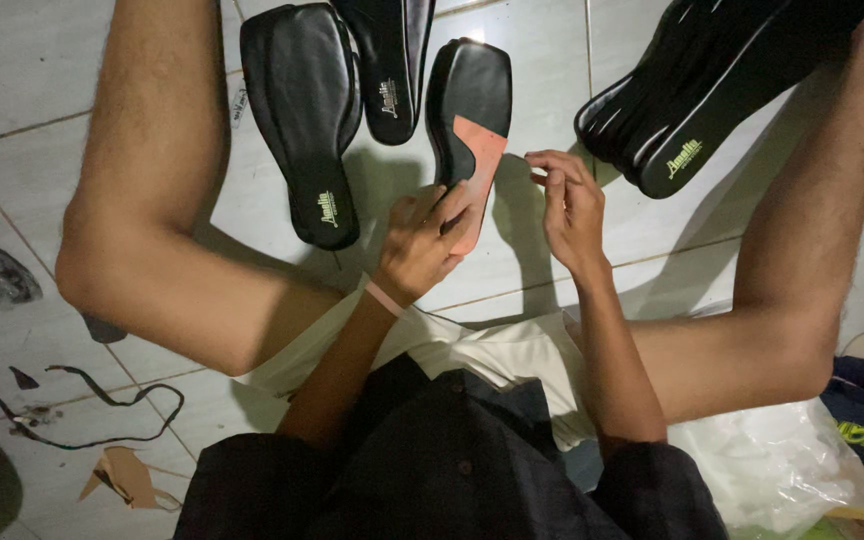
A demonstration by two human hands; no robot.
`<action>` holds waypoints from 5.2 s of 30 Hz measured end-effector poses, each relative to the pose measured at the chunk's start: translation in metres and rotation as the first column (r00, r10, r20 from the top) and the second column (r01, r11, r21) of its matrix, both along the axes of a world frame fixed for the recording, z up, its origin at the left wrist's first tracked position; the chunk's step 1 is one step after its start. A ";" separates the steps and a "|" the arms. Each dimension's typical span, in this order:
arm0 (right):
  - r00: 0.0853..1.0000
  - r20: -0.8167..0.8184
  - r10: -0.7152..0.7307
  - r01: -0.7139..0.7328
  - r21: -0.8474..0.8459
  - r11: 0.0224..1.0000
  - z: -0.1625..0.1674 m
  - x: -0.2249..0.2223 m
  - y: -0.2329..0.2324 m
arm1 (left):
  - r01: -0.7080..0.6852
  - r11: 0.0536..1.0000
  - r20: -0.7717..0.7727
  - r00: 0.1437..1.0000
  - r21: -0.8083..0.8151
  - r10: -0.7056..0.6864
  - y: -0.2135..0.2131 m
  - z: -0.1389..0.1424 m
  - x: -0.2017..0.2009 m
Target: The person sits on the floor and assembles black platform sandals by inserting pre-cut insoles into the shoe beds. They handle multiple sandals, aligning and pressing each insole into place one at a time.
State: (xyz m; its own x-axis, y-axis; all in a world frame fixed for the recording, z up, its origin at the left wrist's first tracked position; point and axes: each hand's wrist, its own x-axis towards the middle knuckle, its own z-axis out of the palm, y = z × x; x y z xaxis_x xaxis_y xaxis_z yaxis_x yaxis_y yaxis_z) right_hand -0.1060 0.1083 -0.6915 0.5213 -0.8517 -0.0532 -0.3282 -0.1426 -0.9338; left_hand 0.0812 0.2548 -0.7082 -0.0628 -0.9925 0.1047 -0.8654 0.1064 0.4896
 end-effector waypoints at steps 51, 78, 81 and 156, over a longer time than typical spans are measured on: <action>0.765 -0.412 0.495 -0.584 -0.120 0.803 0.018 0.029 -0.022 | -0.072 0.991 0.014 0.997 0.110 0.070 0.004 -0.005 -0.012; 0.994 -0.091 0.056 -0.071 -0.170 0.983 0.031 -0.020 -0.029 | -0.657 0.752 -0.341 0.720 -0.055 0.604 -0.010 -0.041 0.003; 0.996 -0.046 0.077 -0.082 -0.126 0.989 0.030 -0.017 -0.025 | -0.729 0.684 -0.329 0.639 0.033 0.696 -0.030 -0.055 0.009; 0.979 -0.194 0.065 -0.073 -0.031 0.997 0.005 -0.011 -0.009 | -0.122 0.963 -0.135 0.978 0.239 0.157 -0.003 -0.001 -0.012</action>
